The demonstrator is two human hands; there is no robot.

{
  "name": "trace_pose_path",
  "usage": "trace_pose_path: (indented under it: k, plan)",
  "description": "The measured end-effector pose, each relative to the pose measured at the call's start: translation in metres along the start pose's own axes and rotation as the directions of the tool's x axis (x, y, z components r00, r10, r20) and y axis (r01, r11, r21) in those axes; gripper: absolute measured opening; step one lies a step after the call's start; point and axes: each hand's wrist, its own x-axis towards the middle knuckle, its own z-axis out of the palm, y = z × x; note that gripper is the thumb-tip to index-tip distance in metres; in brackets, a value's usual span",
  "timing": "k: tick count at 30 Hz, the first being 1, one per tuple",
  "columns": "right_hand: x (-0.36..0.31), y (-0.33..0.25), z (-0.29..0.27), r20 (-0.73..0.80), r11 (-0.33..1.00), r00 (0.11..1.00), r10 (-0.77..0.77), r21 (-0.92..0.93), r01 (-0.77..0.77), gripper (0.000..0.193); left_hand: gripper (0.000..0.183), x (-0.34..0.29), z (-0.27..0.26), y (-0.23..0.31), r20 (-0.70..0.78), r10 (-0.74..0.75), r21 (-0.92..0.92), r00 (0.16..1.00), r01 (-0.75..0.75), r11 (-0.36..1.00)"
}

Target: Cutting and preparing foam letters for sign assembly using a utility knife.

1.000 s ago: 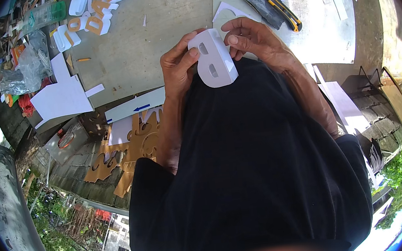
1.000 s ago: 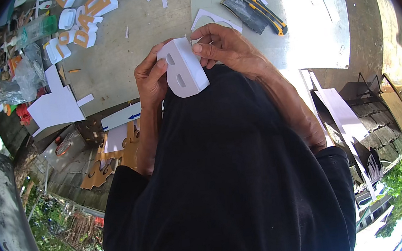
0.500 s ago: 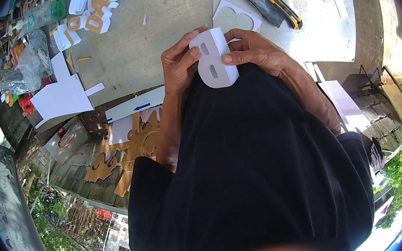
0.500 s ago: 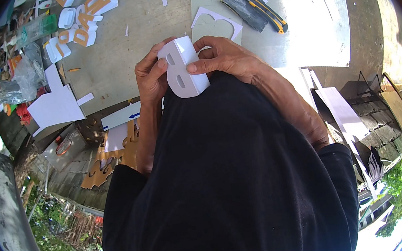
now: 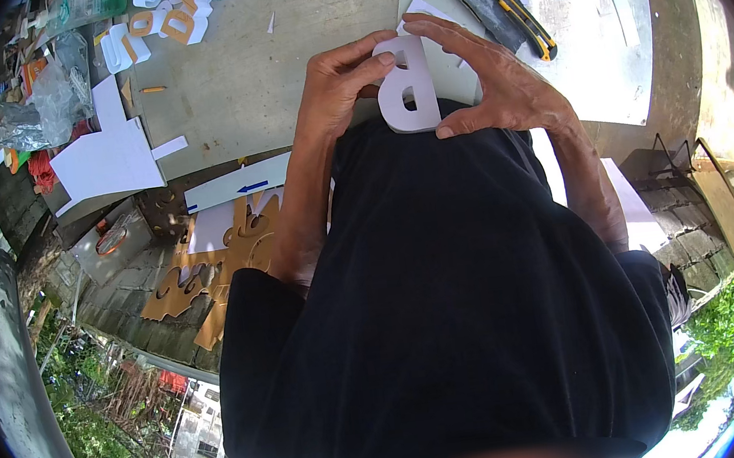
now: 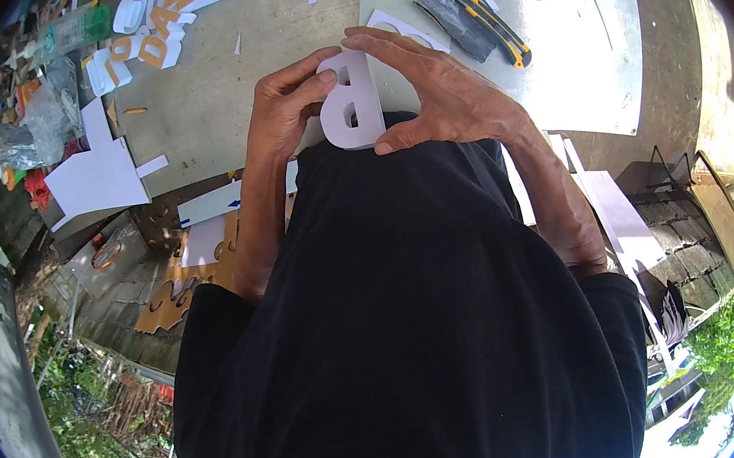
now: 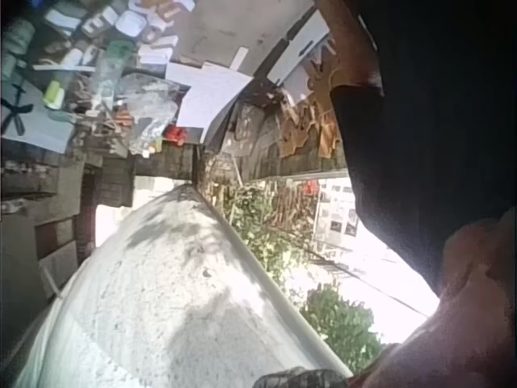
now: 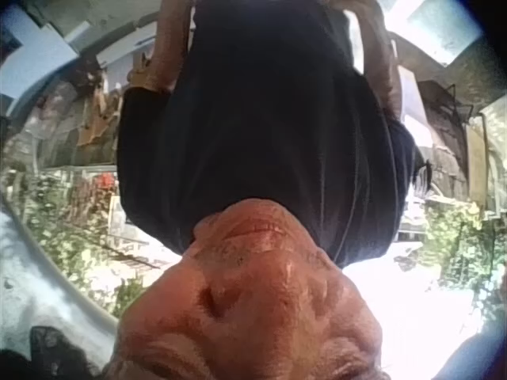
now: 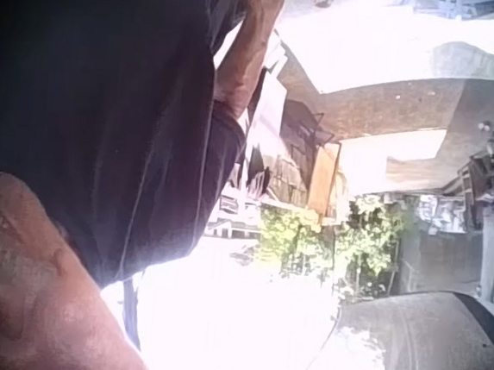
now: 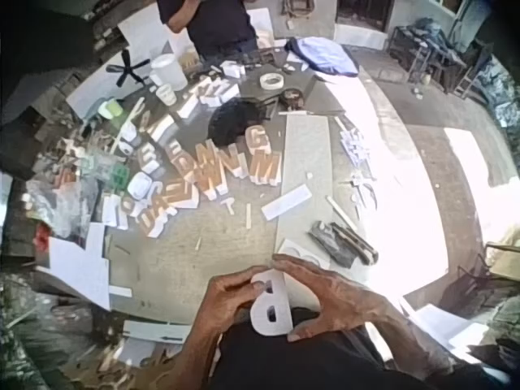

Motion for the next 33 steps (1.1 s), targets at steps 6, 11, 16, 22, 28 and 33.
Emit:
trace_pose_path:
  k: [6,11,16,22,28,33]
  plan:
    - [0.002,0.005,0.001,0.13,0.996,0.988,0.081,-0.036,-0.077,0.114,0.039,0.005,0.003,0.001,0.014,-0.049,0.035,0.999,0.049,0.998]
    - [0.004,-0.004,0.007,0.1,0.995,0.991,0.091,-0.053,-0.086,0.112,0.039,0.005,0.002,0.001,0.005,-0.062,0.049,0.998,0.061,0.997]
    - [0.002,-0.006,0.014,0.068,0.992,0.99,0.125,0.019,-0.126,0.106,0.039,0.003,0.006,0.001,0.009,-0.05,0.055,0.999,0.05,0.997]
    - [0.0,-0.005,0.016,0.059,0.994,0.992,0.109,-0.015,-0.108,0.104,0.038,0.007,0.001,-0.008,0.02,-0.059,0.058,0.998,0.058,0.997]
    - [0.002,-0.018,0.013,0.008,0.997,0.998,0.067,-0.047,-0.066,0.103,0.044,0.004,0.002,-0.006,0.056,-0.061,0.013,0.997,0.061,0.998]
    - [0.007,-0.026,0.002,-0.138,0.985,0.99,-0.016,-0.174,-0.009,0.101,0.073,-0.007,0.005,0.002,0.085,-0.082,-0.268,0.993,0.102,0.958]
